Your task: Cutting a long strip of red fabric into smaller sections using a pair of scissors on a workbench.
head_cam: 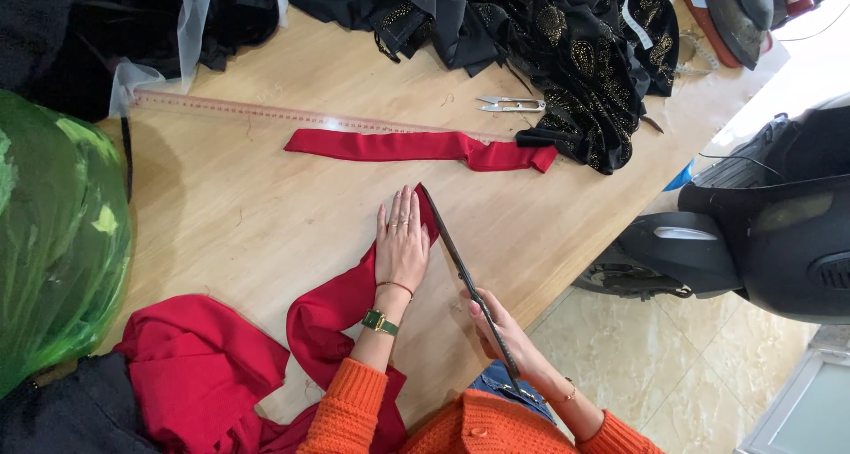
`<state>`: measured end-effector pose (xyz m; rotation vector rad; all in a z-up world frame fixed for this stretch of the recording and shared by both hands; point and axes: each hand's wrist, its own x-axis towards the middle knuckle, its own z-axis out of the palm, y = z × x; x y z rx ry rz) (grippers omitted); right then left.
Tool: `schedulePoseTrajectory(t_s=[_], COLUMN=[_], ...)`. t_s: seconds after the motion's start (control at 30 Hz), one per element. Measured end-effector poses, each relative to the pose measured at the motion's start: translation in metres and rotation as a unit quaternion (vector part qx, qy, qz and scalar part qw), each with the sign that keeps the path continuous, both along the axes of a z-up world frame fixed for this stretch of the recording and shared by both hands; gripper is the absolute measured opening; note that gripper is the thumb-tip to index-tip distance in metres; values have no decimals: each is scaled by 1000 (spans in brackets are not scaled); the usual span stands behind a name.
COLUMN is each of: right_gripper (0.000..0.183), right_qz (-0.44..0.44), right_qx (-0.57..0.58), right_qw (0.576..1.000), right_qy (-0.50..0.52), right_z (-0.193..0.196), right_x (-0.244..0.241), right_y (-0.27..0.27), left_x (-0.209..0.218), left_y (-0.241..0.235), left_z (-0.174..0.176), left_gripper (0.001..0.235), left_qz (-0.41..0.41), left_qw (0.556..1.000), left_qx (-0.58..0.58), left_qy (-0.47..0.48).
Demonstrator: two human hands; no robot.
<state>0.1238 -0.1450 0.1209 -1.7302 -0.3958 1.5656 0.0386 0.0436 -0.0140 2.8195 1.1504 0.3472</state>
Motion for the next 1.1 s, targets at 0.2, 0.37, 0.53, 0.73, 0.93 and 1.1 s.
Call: schedulePoseTrajectory(t_s=[0.2,0.37,0.53,0.73,0.93,1.1], right_gripper=[58,61,64,66,71,56], right_qz=[-16,-3,10,57,72,17], right_qx=[8,-55,-58,-52,-90,-56], right_qw=[1000,998,998,994,987,997], right_qy=[12,-19,-18,-73,-111,-54], right_z=[-5,16,17,22,21,10], right_x=[2,-2,1,4,4,5], right_y=[-2,2,3,16,19,15], left_x=[0,-1,-1,-2,-2,-1], left_y=[0,0,0,0,0,-1], left_z=[1,1,2,4,6,5], left_gripper=[64,65,68,67,66,66], left_qz=[2,1,-1,-2,-2,3], left_qw=[1000,1000,1000,1000,1000,1000], left_qx=[0,0,1,6,-4,9], left_qy=[1,3,1,5,-7,5])
